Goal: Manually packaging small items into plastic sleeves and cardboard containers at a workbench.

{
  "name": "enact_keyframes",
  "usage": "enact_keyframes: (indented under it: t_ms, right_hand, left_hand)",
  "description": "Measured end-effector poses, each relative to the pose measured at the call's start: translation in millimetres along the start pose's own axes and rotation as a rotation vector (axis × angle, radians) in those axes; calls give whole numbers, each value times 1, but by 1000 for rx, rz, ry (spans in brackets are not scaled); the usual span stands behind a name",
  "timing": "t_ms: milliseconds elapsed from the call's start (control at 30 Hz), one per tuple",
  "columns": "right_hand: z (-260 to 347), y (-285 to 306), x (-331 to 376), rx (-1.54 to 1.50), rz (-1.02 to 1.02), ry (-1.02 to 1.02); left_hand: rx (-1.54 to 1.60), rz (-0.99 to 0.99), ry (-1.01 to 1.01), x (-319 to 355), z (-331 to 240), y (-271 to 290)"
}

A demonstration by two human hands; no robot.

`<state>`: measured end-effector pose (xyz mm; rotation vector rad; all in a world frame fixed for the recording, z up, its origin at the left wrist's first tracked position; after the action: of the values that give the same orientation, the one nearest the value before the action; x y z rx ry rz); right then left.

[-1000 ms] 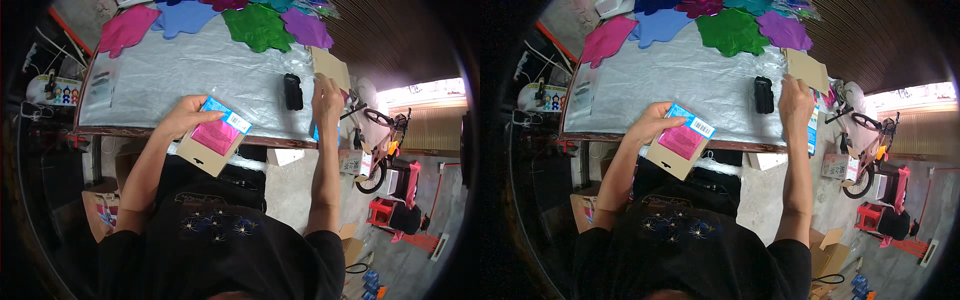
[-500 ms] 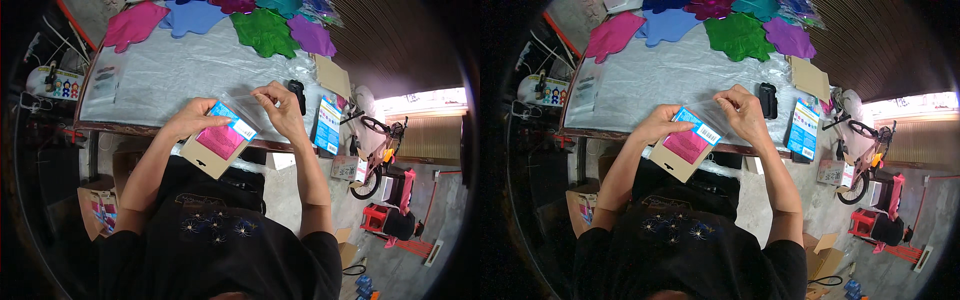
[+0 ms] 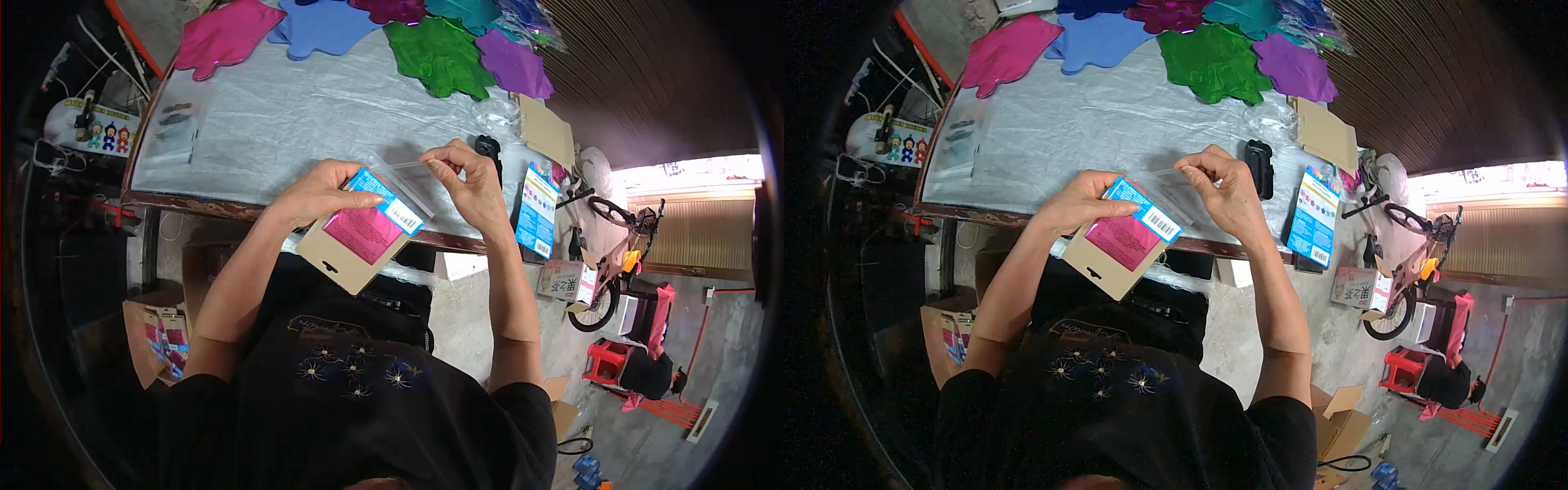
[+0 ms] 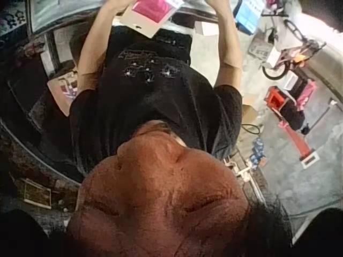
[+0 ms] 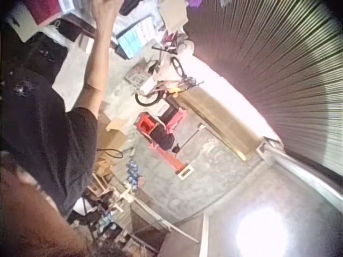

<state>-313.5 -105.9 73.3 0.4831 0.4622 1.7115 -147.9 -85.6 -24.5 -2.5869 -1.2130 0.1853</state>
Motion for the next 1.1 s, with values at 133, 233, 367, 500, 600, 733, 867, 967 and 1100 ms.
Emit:
enact_keyframes:
  t_ms: [133, 233, 367, 500, 600, 733, 867, 967, 1100]
  right_hand:
    - [3, -1, 0, -1, 21, -9]
    - [0, 4, -1, 6, 4, 13]
    - [0, -2, -1, -9, 33, -34]
    - [0, -3, 0, -27, 44, 8]
    - [5, -5, -6, 29, 85, 35]
    - [11, -5, -15, 75, 135, 47]
    - [17, -14, -20, 92, 193, 71]
    - [21, -20, -20, 121, 230, 101]
    - [20, -21, -13, 125, 229, 135]
  left_hand:
    - [11, -7, -1, 1, -1, 1]
    - [-29, -4, 19, -1, 1, 1]
    - [9, -20, 22, 1, 3, 1]
    - [7, -7, 24, 2, 2, -2]
    - [15, -6, 19, 3, 3, 0]
    - [11, 3, 25, 1, 0, -1]
    - [-5, 13, 36, 2, 2, -2]
    - [-64, 24, 48, 0, 1, -3]
    - [-132, 45, 55, -1, -6, -8]
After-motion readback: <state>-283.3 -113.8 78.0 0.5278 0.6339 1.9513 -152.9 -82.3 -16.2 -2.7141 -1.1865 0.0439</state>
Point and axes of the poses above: each hand's wrist, its own x-axis away from the middle knuckle, its own y-axis out of the back of the hand, z = x × y, the point moved 9 cm from there along -x, towards the middle knuckle, and after that the axes turned 11 degrees about -y, right-handed, at the moved point
